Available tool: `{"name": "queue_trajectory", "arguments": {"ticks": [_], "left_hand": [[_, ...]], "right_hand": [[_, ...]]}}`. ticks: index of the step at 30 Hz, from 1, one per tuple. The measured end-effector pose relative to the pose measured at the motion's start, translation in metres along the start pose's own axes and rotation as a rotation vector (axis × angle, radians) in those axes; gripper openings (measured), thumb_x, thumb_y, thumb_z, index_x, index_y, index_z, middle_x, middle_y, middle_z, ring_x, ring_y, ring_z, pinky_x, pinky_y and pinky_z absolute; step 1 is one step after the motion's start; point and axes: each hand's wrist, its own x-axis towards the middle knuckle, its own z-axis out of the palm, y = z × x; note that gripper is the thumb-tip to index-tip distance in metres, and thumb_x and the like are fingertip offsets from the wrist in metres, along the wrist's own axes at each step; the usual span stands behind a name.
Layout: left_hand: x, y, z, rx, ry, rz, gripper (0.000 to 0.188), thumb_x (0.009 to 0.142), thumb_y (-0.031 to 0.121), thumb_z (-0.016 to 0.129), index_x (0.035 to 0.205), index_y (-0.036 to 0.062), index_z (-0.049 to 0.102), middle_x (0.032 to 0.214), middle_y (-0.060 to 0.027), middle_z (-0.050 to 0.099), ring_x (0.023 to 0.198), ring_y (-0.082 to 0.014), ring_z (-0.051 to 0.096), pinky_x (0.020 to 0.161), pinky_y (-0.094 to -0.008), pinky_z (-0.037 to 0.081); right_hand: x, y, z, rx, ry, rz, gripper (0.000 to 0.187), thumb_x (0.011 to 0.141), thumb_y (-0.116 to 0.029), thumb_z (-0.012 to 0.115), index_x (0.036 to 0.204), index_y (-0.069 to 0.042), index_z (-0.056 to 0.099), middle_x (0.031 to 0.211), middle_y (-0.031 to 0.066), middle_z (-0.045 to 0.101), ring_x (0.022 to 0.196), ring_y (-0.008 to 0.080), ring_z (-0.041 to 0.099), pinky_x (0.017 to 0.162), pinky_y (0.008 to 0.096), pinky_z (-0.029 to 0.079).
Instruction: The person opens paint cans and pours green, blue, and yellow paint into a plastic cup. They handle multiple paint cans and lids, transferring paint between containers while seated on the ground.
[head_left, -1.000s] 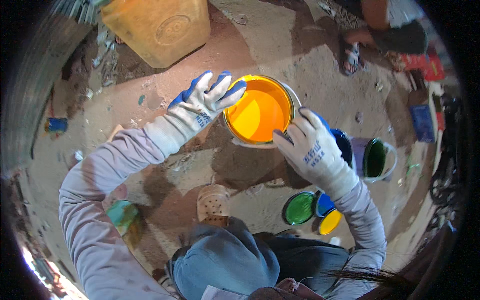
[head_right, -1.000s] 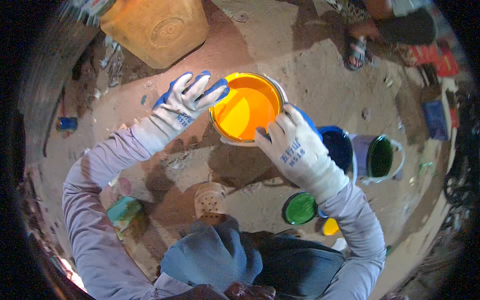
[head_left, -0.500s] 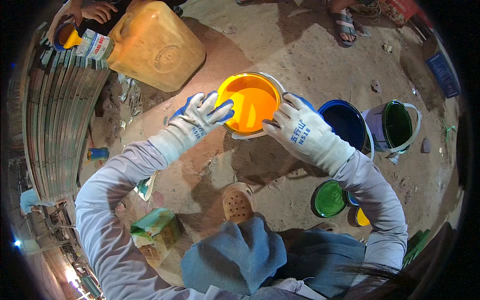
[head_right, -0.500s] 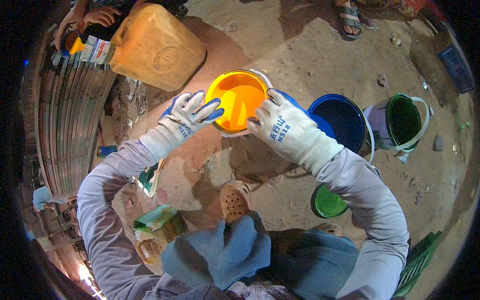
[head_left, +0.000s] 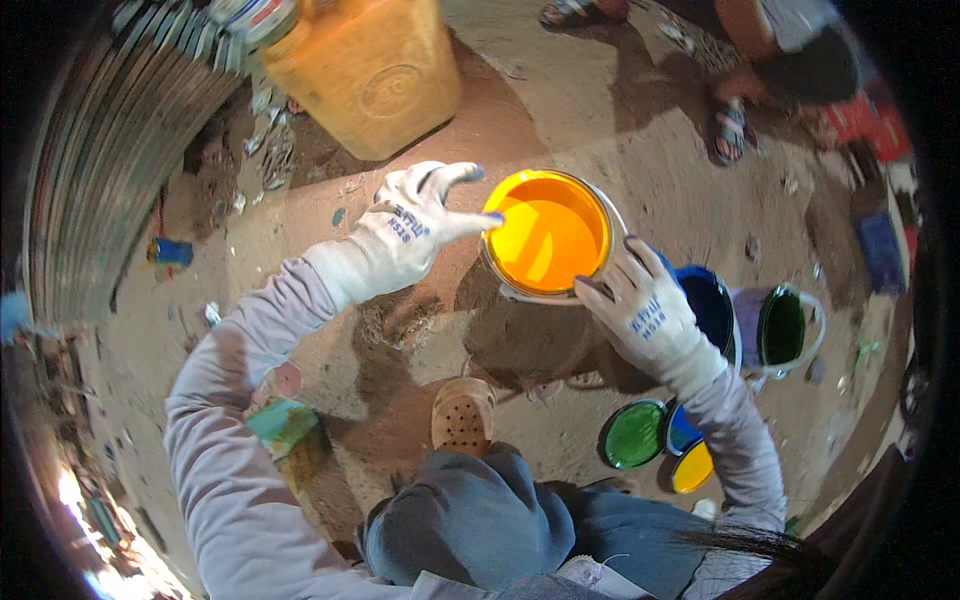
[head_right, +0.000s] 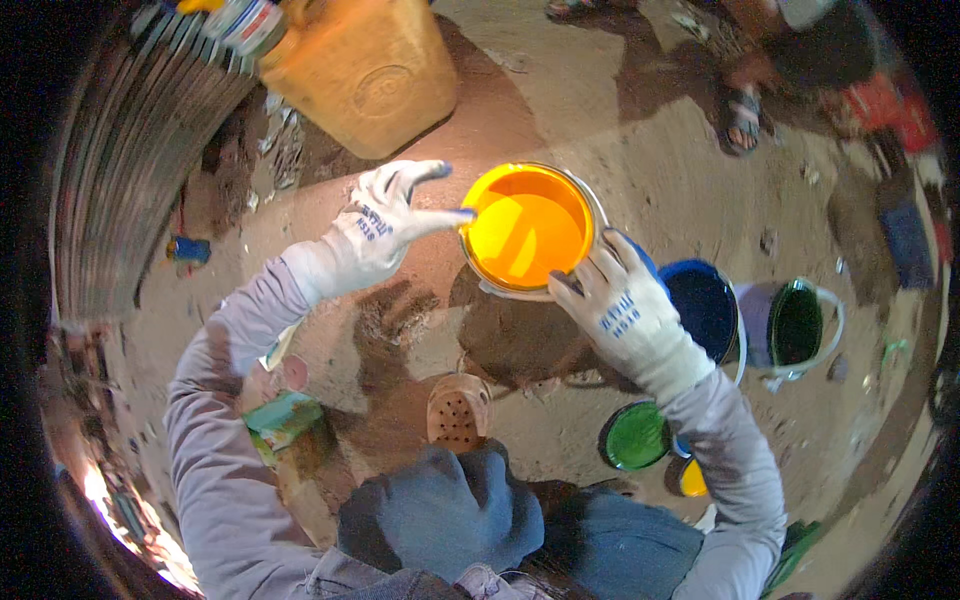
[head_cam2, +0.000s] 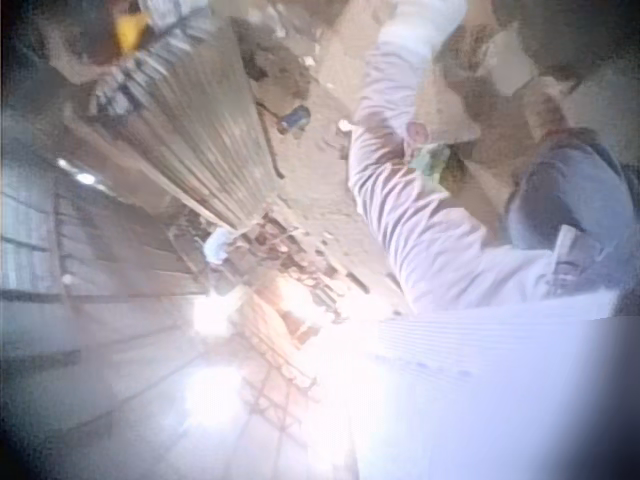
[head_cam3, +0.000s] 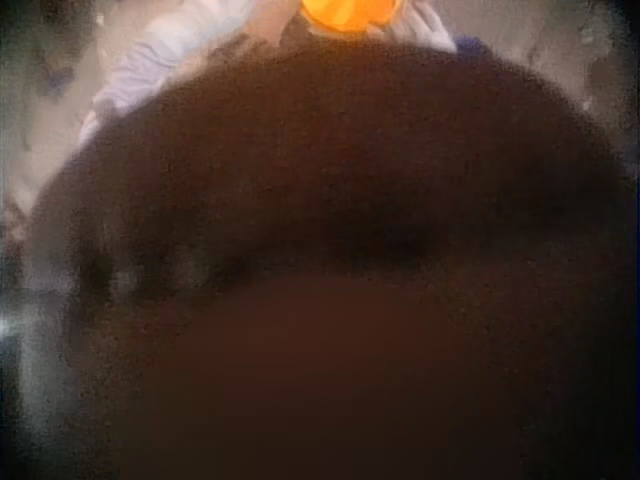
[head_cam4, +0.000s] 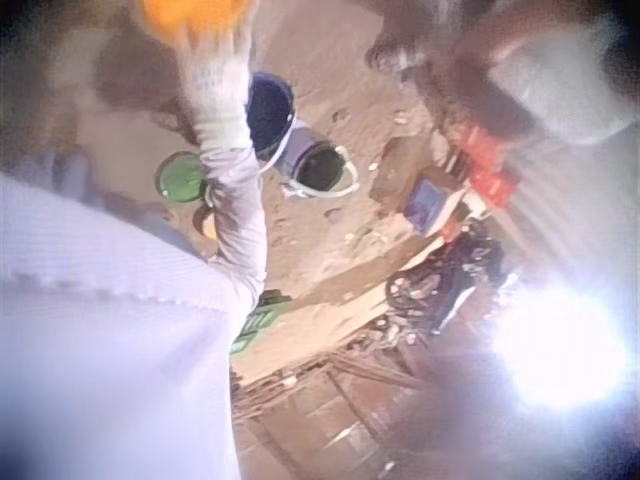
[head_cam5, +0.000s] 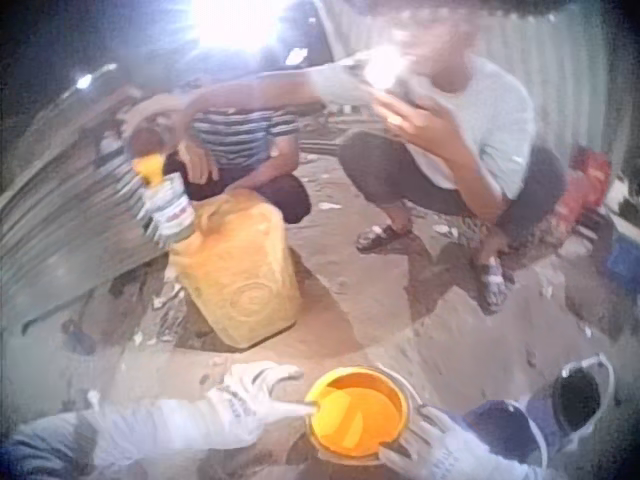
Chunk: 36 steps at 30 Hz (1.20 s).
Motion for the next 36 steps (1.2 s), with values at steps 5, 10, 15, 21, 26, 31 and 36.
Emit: {"name": "queue_trajectory", "arguments": {"ticks": [5, 10, 15, 21, 26, 31, 36], "left_hand": [[-0.028, 0.019, 0.075, -0.783, 0.196, -0.546, 0.082, 0.077, -0.005, 0.049, 0.155, 0.0177, 0.047, 0.155, -0.0288, 0.034, 0.145, -0.0455, 0.033, 0.124, -0.0491, 0.025], [-0.036, 0.064, 0.146, -1.058, 0.249, -0.731, 0.091, 0.079, 0.005, 0.056, 0.164, 0.0149, 0.024, 0.159, -0.0309, 0.024, 0.146, -0.0502, 0.028, 0.123, -0.0523, 0.024], [-0.015, 0.070, 0.154, -1.099, 0.382, -0.752, 0.088, 0.081, 0.003, 0.058, 0.163, 0.0196, 0.030, 0.156, -0.0310, 0.028, 0.139, -0.0547, 0.032, 0.119, -0.0602, 0.026], [0.004, 0.067, 0.137, -0.714, 0.395, -0.734, 0.070, 0.085, 0.009, 0.058, 0.152, 0.0250, 0.051, 0.154, -0.0264, 0.034, 0.135, -0.0524, 0.038, 0.113, -0.0617, 0.034], [0.007, 0.076, 0.122, -0.710, 0.395, -0.743, 0.065, 0.089, 0.011, 0.064, 0.151, 0.0295, 0.053, 0.161, -0.0208, 0.027, 0.137, -0.0538, 0.037, 0.112, -0.0665, 0.034], [0.002, 0.081, 0.103, -0.673, 0.468, -0.721, 0.071, 0.084, 0.005, 0.055, 0.152, 0.0257, 0.053, 0.160, -0.0206, 0.030, 0.132, -0.0490, 0.042, 0.112, -0.0620, 0.036], [0.001, 0.082, 0.081, -0.453, 0.505, -0.664, 0.059, 0.089, 0.015, 0.064, 0.147, 0.0287, 0.056, 0.162, -0.0112, 0.030, 0.138, -0.0507, 0.036, 0.111, -0.0656, 0.036]], "right_hand": [[0.008, -0.011, -0.008, -0.046, -0.074, 0.021, 0.036, 0.086, -0.020, 0.067, 0.121, -0.014, 0.069, 0.100, 0.0085, 0.062, 0.106, 0.0283, 0.061, 0.111, 0.0542, 0.043], [0.018, -0.017, -0.017, -0.007, -0.244, 0.035, 0.049, 0.079, -0.019, 0.076, 0.126, -0.008, 0.065, 0.105, 0.0130, 0.057, 0.113, 0.0341, 0.056, 0.113, 0.0614, 0.037], [0.026, -0.022, -0.022, -0.053, -0.351, 0.057, 0.049, 0.081, -0.021, 0.075, 0.127, -0.008, 0.066, 0.103, 0.0127, 0.056, 0.111, 0.0332, 0.056, 0.114, 0.0609, 0.035], [0.029, -0.028, -0.021, -0.071, -0.404, 0.121, 0.044, 0.085, -0.022, 0.072, 0.127, -0.009, 0.068, 0.105, 0.0125, 0.056, 0.112, 0.0330, 0.056, 0.117, 0.0599, 0.032], [0.030, -0.033, -0.021, -0.048, -0.391, 0.141, 0.045, 0.081, -0.018, 0.077, 0.124, -0.009, 0.068, 0.103, 0.0118, 0.056, 0.110, 0.0318, 0.056, 0.117, 0.0603, 0.032], [0.035, -0.033, -0.021, -0.009, -0.350, 0.147, 0.047, 0.077, -0.015, 0.079, 0.122, -0.010, 0.068, 0.100, 0.0107, 0.056, 0.108, 0.0310, 0.057, 0.116, 0.0621, 0.033], [0.038, -0.029, -0.023, -0.008, -0.317, 0.102, 0.044, 0.078, -0.017, 0.079, 0.122, -0.012, 0.070, 0.095, 0.0086, 0.055, 0.102, 0.0290, 0.058, 0.112, 0.0621, 0.037]]}}
